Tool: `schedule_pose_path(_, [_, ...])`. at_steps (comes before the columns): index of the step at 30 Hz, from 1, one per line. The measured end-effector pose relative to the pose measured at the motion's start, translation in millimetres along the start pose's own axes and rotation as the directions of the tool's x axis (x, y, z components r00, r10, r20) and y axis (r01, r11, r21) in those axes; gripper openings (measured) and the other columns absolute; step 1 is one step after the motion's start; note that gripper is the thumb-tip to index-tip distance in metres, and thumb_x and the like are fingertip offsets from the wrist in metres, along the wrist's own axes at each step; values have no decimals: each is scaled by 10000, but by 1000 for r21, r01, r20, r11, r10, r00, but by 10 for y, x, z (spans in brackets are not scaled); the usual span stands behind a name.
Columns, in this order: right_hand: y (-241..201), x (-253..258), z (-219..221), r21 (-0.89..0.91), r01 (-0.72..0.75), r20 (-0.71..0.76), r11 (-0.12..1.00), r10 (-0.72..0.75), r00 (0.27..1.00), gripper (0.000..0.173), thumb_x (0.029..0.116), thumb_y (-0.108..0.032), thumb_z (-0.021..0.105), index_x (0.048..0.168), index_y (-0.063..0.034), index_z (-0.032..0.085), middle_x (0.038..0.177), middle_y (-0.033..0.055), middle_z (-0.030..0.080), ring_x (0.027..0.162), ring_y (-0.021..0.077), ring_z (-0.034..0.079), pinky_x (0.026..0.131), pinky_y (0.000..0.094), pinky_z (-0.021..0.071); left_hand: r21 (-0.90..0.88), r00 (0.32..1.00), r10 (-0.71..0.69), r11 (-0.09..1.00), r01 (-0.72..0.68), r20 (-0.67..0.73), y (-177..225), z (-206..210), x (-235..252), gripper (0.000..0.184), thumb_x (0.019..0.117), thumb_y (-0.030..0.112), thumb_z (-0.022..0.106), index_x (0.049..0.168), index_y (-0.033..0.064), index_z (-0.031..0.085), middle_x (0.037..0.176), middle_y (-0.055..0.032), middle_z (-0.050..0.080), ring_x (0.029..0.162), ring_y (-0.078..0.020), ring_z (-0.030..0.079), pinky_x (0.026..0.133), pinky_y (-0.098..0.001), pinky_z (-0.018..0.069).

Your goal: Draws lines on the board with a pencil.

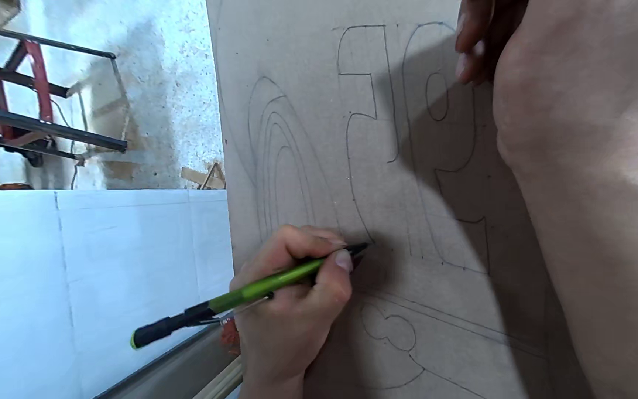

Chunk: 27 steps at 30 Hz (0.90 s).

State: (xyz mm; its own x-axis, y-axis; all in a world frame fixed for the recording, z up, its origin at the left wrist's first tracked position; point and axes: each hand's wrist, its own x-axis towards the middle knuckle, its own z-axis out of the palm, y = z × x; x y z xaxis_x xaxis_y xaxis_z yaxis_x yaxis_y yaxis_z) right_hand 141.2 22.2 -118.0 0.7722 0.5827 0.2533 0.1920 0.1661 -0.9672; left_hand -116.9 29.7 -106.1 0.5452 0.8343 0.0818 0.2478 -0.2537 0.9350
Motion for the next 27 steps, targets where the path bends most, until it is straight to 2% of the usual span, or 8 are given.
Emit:
schedule_pose_path(4, [-30, 29, 34, 4, 14, 4, 1000, -14, 1000, 352, 1038, -74, 476, 740, -111, 661, 639, -36, 635, 552, 79, 632, 501, 248, 554, -68, 977, -152, 987, 143, -147, 173, 83, -242, 110, 889, 184, 768, 916, 115, 687, 825, -66, 716, 583, -144, 668, 477, -256, 577])
schedule_pose_path(7, [-50, 40, -3, 12, -32, 16, 999, 32, 999, 384, 1069, -113, 427, 762, -119, 657, 643, -50, 625, 561, 66, 631, 503, 236, 556, -102, 966, -179, 981, 162, -187, 320, 283, -448, 94, 940, 174, 743, 967, 101, 690, 868, -50, 720, 635, -115, 685, 511, -235, 593])
schedule_pose_path(9, [-61, 51, -29, 41, -56, 18, 998, 55, 998, 380, 1070, -101, 416, 767, -117, 646, 641, -50, 618, 559, 69, 636, 507, 235, 568, -111, 955, -177, 982, 154, -240, 313, 461, -473, 51, 930, 105, 714, 956, 78, 680, 850, -55, 715, 619, -110, 678, 510, -232, 592])
schedule_pose_path(15, [-63, 49, -32, 88, -59, 15, 994, 58, 998, 342, 1037, -37, 479, 743, -112, 638, 641, -40, 633, 559, 77, 646, 501, 235, 570, -27, 901, -118, 993, 117, -417, 175, 588, -390, 50, 909, 32, 668, 927, 55, 628, 787, -48, 705, 569, -110, 673, 469, -227, 584])
schedule_pose_path(20, [-44, 32, -34, 13, -106, 34, 994, 106, 994, 281, 1005, -35, 584, 743, -128, 629, 656, -55, 635, 574, 45, 644, 518, 196, 559, 36, 888, -95, 992, 124, -451, 172, 612, -389, 59, 907, 22, 660, 932, 57, 619, 795, -30, 709, 573, -101, 679, 476, -221, 592])
schedule_pose_path(23, [-33, 15, -30, 2, -124, 21, 992, 124, 992, 317, 1016, -37, 541, 722, -141, 601, 654, -48, 644, 576, 57, 650, 527, 206, 562, 57, 882, -91, 990, 131, -462, 173, 613, -374, 65, 900, 12, 663, 926, 51, 618, 783, -30, 704, 559, -97, 672, 466, -219, 590])
schedule_pose_path(27, [-21, 14, -20, -34, -95, 21, 995, 95, 995, 316, 1004, -30, 563, 711, -144, 598, 647, -50, 641, 566, 53, 644, 510, 202, 553, 84, 877, -95, 985, 151, -471, 175, 613, -359, 60, 890, 7, 659, 907, 49, 619, 769, -25, 702, 556, -88, 671, 456, -212, 583])
